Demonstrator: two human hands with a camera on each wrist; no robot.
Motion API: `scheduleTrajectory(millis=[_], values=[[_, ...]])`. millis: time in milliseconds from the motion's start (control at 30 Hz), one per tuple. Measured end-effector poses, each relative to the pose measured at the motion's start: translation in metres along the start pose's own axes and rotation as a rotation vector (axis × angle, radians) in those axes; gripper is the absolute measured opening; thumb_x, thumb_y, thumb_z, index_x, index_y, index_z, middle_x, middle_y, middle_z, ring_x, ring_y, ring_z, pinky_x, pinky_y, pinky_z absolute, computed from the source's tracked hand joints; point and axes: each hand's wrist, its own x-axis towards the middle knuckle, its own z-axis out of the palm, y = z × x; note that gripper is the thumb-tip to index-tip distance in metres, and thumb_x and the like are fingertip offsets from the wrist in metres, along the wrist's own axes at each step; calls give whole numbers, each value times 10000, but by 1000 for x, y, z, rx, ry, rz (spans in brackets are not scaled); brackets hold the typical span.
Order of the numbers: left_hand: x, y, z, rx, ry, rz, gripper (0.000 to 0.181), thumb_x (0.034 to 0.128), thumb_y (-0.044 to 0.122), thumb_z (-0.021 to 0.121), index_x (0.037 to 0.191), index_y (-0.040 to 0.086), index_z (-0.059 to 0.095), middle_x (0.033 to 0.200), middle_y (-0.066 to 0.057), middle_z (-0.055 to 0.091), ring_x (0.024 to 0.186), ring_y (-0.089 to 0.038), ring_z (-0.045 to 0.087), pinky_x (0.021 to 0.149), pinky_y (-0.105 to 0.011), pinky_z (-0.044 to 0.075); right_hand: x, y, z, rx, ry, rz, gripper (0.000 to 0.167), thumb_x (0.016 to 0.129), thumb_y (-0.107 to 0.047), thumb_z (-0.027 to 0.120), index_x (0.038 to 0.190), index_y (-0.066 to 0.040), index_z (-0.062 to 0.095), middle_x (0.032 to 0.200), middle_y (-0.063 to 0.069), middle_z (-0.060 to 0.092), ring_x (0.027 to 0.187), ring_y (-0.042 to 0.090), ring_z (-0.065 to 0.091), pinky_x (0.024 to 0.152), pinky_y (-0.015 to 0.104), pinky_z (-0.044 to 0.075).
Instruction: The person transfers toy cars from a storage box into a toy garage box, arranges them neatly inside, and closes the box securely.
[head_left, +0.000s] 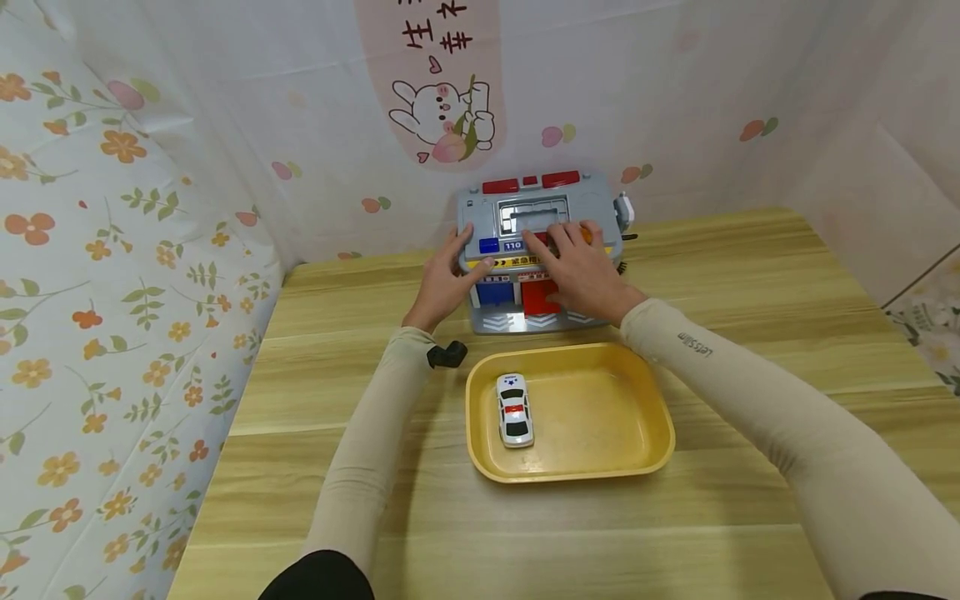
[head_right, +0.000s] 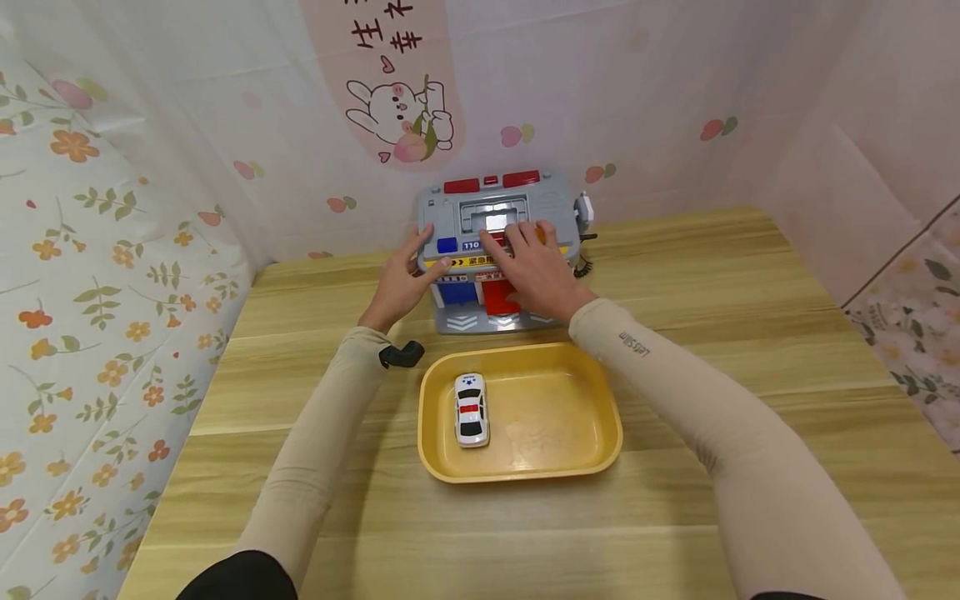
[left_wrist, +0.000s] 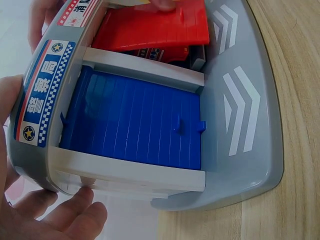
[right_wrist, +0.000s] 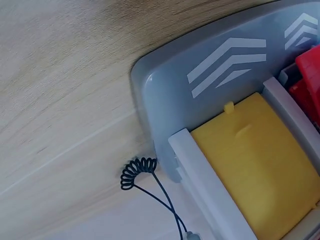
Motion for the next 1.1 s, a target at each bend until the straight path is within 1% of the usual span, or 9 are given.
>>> scheduleTrajectory(millis=[233, 300, 367, 433, 533, 667, 767, 967, 1100], values=[[-1, 0, 1, -17, -5, -7, 758, 923, 544, 651, 1567, 415, 272, 1714, -70, 113, 1110, -237, 523, 968, -364, 468, 2, 1, 4, -67, 26, -9, 919, 759, -310, 875, 1501, -165, 354, 1299, 224, 510, 1232, 394, 449, 1050, 586, 299], [-2, 0, 0, -25, -8, -12, 753, 925, 541, 650, 1564, 425, 267, 1715, -61, 107, 1218, -240, 542, 1032, -372, 477, 3, 0, 5, -72, 18, -4, 910, 769, -309, 867, 1505, -165, 350, 1298, 223, 510, 1233, 394, 451, 1052, 584, 305], [-2, 0, 0, -27, -6, -11, 746, 930, 535, 648, 1563, 426, 269, 1715, -69, 109, 1362, -237, 496, 1113, -395, 459, 4, 0, 5, -72, 11, 3, 908, 777, -306, 861, 1510, -162, 344, 1299, 223, 508, 1239, 394, 450, 1066, 585, 308], [-3, 1, 0, -28, -3, -13, 747, 931, 532, 648, 1566, 417, 272, 1715, -73, 109, 1408, -243, 464, 1143, -418, 445, 6, -1, 5, -78, 9, 8, 915, 785, -305, 852, 1520, -151, 329, 1298, 224, 507, 1241, 393, 448, 1073, 582, 313], [-3, 3, -1, -17, 1, -11, 756, 930, 532, 648, 1573, 393, 276, 1714, -69, 116, 1297, -231, 517, 1096, -399, 466, 7, -2, 6, -111, 16, 12, 910, 801, -305, 833, 1524, -123, 312, 1280, 229, 513, 1223, 394, 456, 1060, 567, 337], [-3, 3, -2, -21, -3, -12, 754, 931, 521, 652, 1573, 389, 280, 1713, -60, 116, 1242, -227, 520, 1068, -395, 470, 9, -2, 9, -185, 41, 8, 854, 840, -272, 788, 1521, -91, 306, 1259, 228, 528, 1194, 390, 479, 1019, 538, 380], [-2, 2, -2, -32, -4, -11, 750, 933, 508, 655, 1572, 391, 281, 1714, -68, 114, 1368, -210, 474, 1132, -414, 448, 10, -3, 11, -217, 64, 1, 827, 853, -280, 774, 1516, -88, 318, 1249, 225, 538, 1179, 386, 495, 996, 525, 403], [-1, 1, -1, -17, -9, -20, 756, 931, 522, 652, 1573, 396, 271, 1714, -67, 105, 1481, -220, 396, 1183, -411, 413, 8, -1, 13, -212, 81, -13, 837, 842, -333, 789, 1506, -99, 336, 1234, 224, 546, 1160, 389, 506, 976, 520, 416], [-1, 2, 0, -38, -7, -16, 754, 932, 515, 655, 1572, 393, 276, 1714, -74, 112, 1521, -225, 334, 1208, -406, 379, 8, -1, 11, -182, 72, -8, 881, 811, -344, 823, 1504, -102, 338, 1246, 223, 541, 1170, 394, 501, 999, 533, 408]])
